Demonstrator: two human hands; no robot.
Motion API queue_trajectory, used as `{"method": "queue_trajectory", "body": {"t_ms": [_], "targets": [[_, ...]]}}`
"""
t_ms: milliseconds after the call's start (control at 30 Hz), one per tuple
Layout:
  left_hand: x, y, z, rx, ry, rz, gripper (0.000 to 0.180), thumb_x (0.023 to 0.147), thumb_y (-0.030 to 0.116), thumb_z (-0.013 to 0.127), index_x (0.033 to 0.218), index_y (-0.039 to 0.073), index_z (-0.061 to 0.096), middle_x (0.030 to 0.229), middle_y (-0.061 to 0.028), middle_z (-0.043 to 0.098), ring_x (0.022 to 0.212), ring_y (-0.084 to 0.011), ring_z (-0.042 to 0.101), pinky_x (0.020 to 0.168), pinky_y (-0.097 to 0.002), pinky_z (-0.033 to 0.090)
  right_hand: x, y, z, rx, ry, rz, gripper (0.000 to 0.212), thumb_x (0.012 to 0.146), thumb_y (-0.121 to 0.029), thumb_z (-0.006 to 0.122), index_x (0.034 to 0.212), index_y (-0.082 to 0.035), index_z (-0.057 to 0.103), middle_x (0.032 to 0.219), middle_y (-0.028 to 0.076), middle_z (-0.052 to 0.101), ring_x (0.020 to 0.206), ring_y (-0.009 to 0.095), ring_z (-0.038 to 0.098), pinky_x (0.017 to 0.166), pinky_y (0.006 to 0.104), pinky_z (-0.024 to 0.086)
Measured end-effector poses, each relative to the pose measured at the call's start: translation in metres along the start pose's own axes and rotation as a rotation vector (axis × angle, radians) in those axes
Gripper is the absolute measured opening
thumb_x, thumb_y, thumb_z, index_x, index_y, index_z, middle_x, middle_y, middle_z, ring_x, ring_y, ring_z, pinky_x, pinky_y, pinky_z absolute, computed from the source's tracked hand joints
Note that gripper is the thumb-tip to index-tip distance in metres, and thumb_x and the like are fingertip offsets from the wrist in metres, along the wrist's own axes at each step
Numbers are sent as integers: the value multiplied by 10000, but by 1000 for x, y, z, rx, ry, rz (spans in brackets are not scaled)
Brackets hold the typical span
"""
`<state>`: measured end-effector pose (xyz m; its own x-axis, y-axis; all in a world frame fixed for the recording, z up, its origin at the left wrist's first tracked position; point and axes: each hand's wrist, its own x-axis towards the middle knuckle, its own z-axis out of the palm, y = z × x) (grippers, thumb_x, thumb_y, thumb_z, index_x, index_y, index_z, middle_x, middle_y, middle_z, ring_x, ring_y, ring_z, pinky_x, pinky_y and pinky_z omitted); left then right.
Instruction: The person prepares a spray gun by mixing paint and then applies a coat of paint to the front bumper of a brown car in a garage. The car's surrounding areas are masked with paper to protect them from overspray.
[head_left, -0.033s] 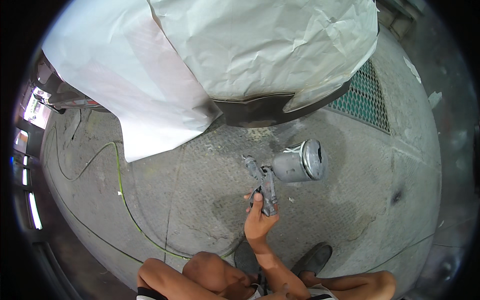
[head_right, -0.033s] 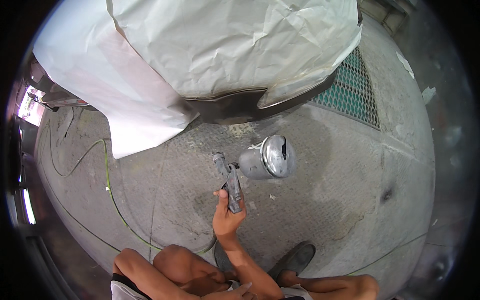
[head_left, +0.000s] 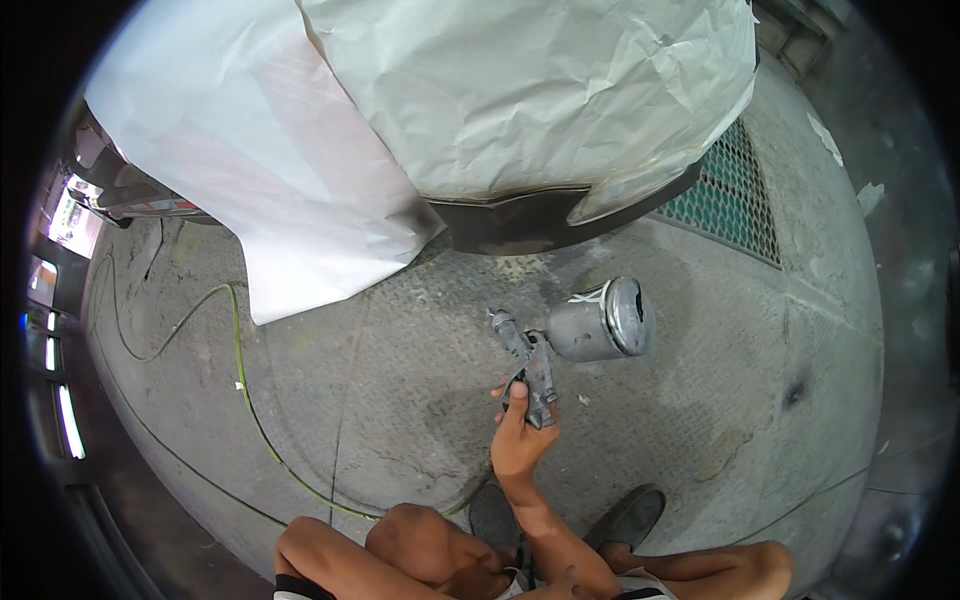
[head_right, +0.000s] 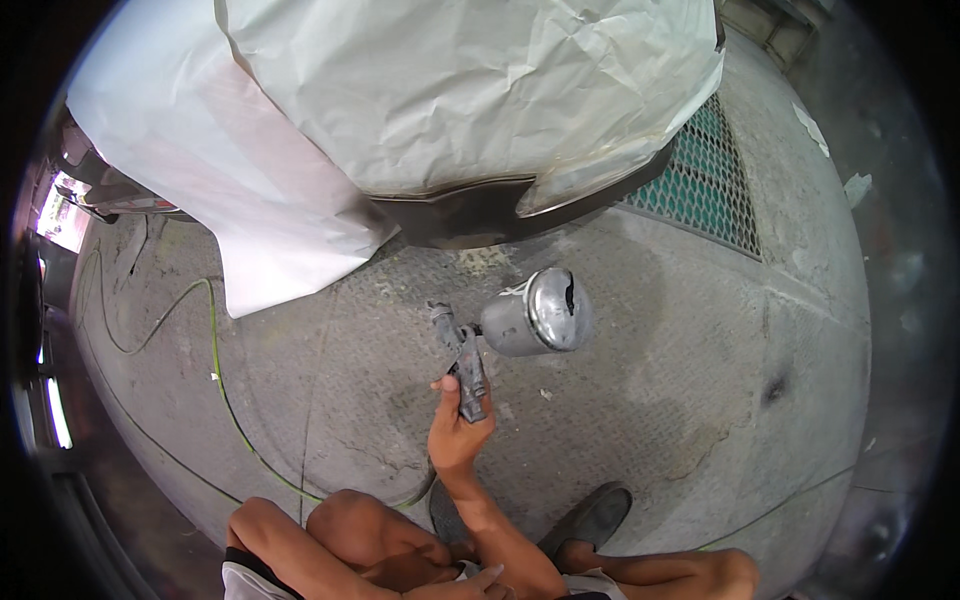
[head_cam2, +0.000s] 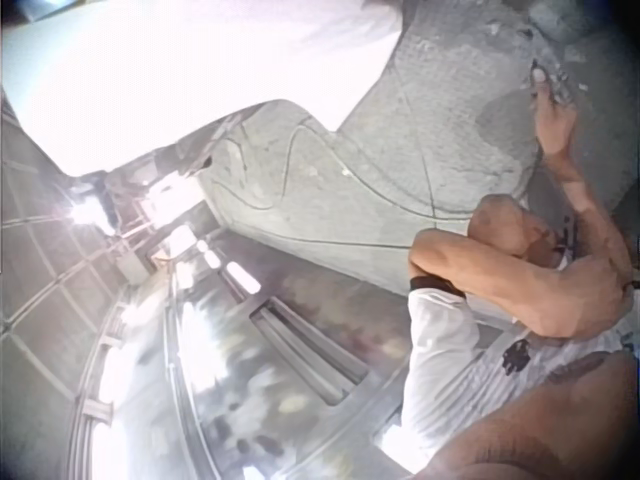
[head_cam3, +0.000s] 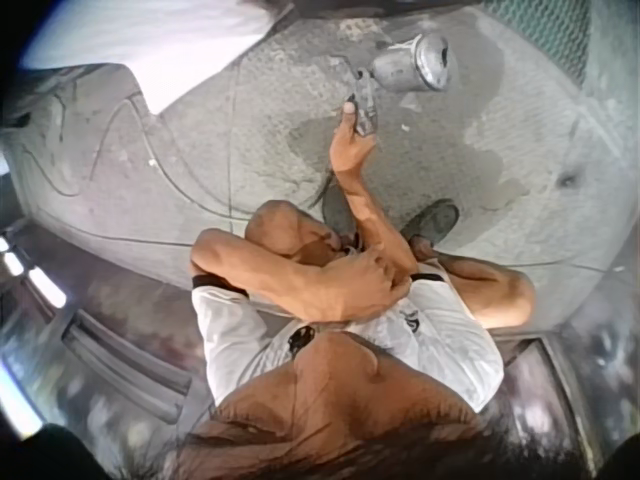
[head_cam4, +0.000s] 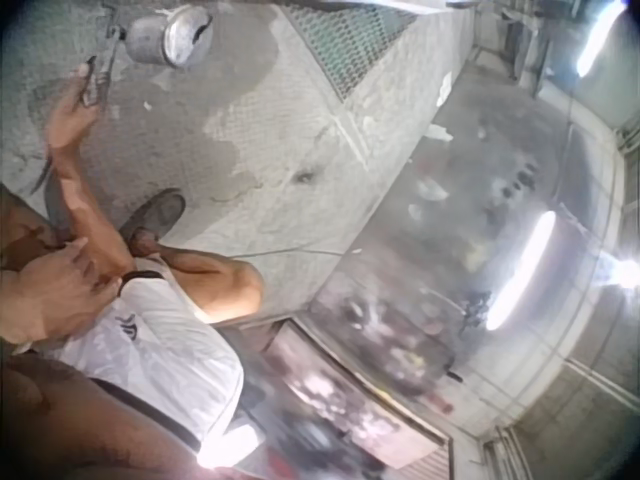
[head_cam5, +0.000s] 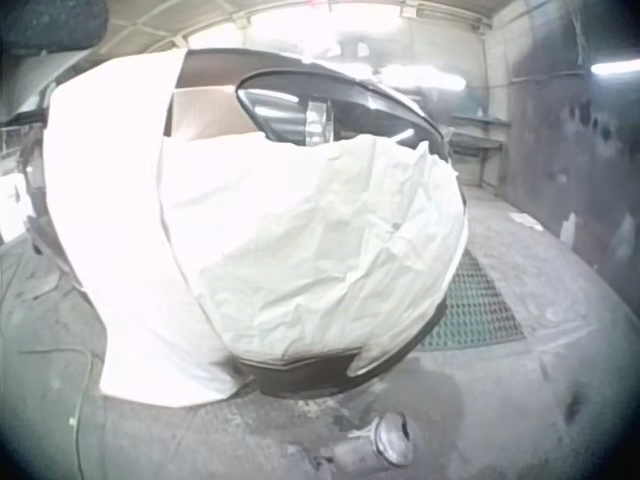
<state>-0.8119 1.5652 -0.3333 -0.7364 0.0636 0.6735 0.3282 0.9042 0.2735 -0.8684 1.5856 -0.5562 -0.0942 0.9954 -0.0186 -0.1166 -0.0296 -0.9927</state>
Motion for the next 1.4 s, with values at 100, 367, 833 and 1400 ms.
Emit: {"method": "queue_trajectory", "body": {"t_ms": [100, 367, 833, 1400], "targets": [[1, -5, 6, 55, 47, 73, 683, 883, 380, 662, 1375, -65, 498, 1371, -240, 538, 1243, -333, 553, 1040, -371, 445, 7, 8, -11, -94, 79, 86, 324, 1008, -265, 574, 1116, 37, 618, 934, 97, 698, 758, 126, 650, 517, 244, 473], [-3, -1, 7, 42, 40, 97, 635, 929, 355, 603, 1379, -75, 479, 1390, -233, 526, 1247, -337, 554, 1039, -373, 454, -7, 9, 0, -72, -15, -16, 331, 990, -296, 598, 1067, 23, 645, 850, 66, 701, 642, 104, 599, 530, 253, 481], [-14, 3, 0, 88, -25, 131, 613, 1014, 362, 473, 1428, -85, 403, 1413, -243, 502, 1246, -372, 553, 1088, -406, 417, 22, 25, -42, -98, 229, 26, 346, 985, -320, 616, 987, 25, 645, 802, 68, 682, 591, 101, 571, 496, 256, 454], [-6, -96, 12, -940, -1362, 1863, 438, 929, 93, 428, 1344, -38, 486, 1108, -191, 600, 1040, -301, 580, 990, -400, 416, 7, 41, 0, -22, 64, -39, 294, 987, -256, 623, 1072, 25, 641, 814, 49, 699, 623, 68, 547, 579, 237, 433]]}}
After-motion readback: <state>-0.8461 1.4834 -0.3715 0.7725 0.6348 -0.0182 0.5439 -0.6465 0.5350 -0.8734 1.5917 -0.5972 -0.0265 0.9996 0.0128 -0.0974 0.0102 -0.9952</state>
